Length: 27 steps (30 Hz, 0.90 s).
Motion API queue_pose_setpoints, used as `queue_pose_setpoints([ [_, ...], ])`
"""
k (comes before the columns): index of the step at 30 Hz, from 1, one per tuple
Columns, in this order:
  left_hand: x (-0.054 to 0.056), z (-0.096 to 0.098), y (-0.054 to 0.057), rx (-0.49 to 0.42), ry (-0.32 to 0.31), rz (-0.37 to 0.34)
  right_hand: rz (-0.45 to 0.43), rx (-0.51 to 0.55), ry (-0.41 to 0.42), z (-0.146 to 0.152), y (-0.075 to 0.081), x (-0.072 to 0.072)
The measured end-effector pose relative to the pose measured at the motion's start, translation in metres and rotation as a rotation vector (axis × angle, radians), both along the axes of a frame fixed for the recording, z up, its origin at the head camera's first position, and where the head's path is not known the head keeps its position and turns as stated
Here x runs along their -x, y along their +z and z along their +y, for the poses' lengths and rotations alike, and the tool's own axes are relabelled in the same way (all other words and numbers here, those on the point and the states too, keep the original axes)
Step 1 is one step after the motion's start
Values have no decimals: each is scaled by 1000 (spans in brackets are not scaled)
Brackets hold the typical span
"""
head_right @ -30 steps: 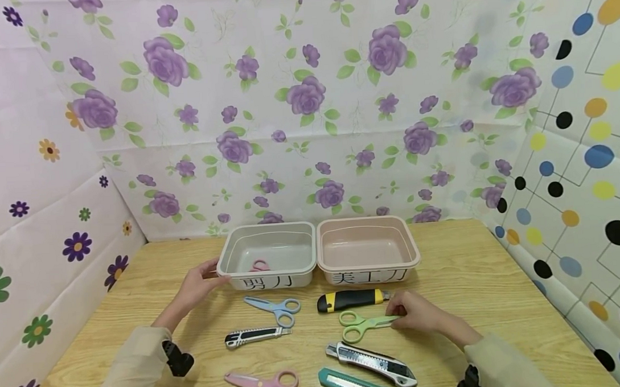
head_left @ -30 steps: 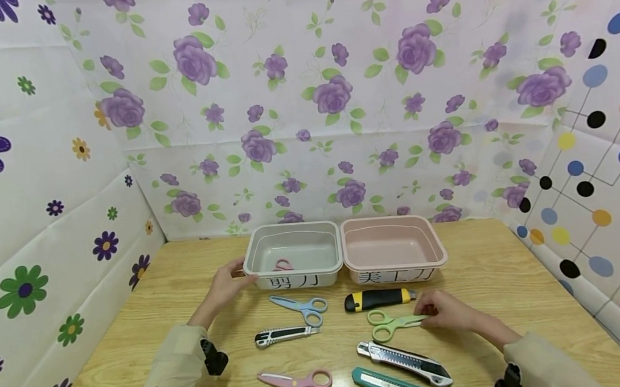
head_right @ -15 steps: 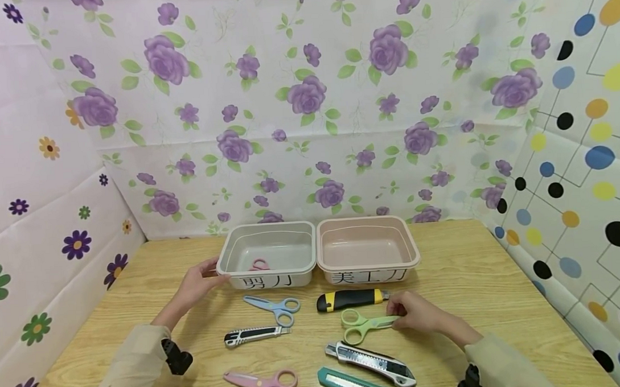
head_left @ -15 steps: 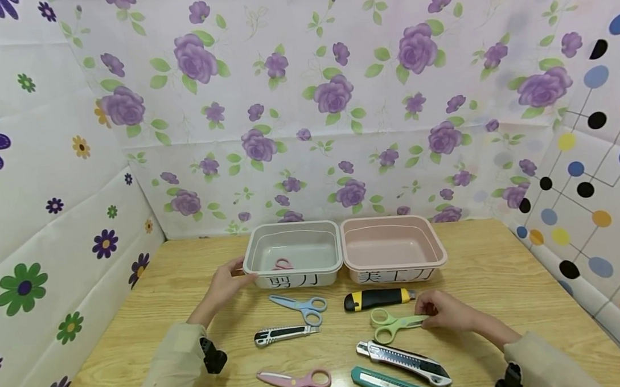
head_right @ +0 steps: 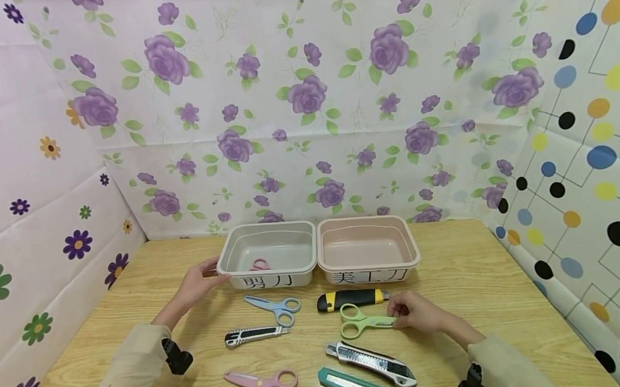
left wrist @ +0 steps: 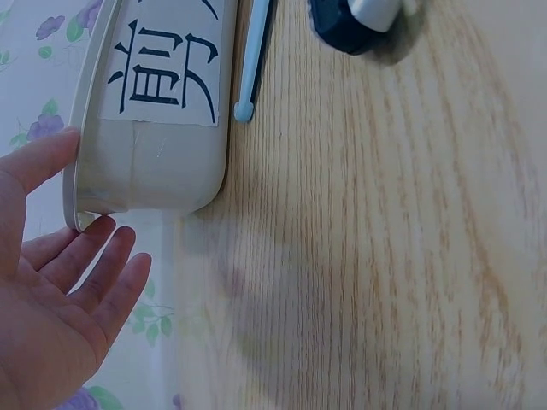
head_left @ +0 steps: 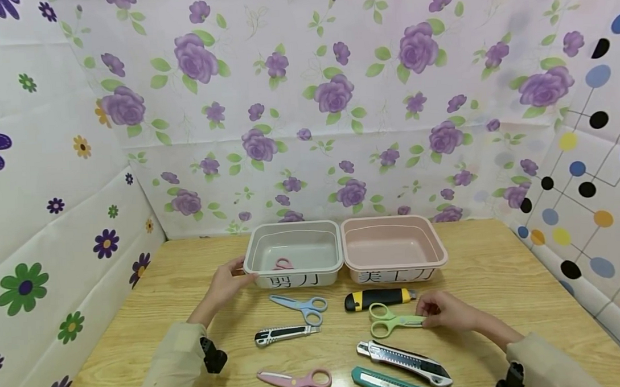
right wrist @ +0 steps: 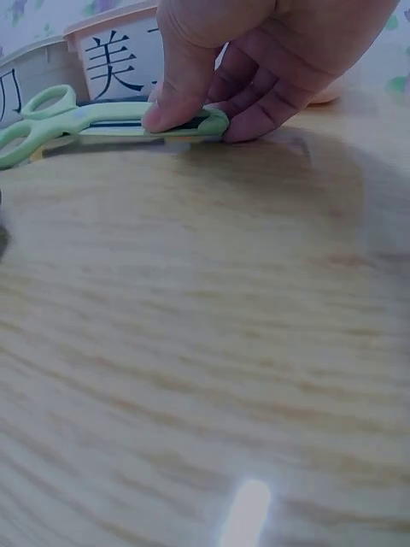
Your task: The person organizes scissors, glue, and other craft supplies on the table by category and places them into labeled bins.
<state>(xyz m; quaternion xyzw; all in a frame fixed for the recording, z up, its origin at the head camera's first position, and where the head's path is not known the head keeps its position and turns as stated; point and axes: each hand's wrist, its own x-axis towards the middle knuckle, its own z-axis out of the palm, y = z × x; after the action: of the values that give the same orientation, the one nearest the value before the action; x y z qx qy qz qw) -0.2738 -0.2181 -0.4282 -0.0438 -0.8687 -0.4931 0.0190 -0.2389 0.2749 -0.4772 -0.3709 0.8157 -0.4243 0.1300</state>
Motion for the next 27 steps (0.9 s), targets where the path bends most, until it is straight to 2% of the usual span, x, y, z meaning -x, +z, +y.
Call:
queue_pose_setpoints([
  [5, 1, 0, -1, 2, 0, 2, -30, 39, 40, 1, 2, 2],
  [11, 1, 0, -2, 6, 2, 3, 19, 43, 85, -1, 9, 6],
  [16, 0, 0, 0, 7, 1, 11, 82, 30, 102, -8, 22, 9],
  [27, 0, 1, 0, 18, -6, 24, 52, -5, 89, -24, 56, 17],
])
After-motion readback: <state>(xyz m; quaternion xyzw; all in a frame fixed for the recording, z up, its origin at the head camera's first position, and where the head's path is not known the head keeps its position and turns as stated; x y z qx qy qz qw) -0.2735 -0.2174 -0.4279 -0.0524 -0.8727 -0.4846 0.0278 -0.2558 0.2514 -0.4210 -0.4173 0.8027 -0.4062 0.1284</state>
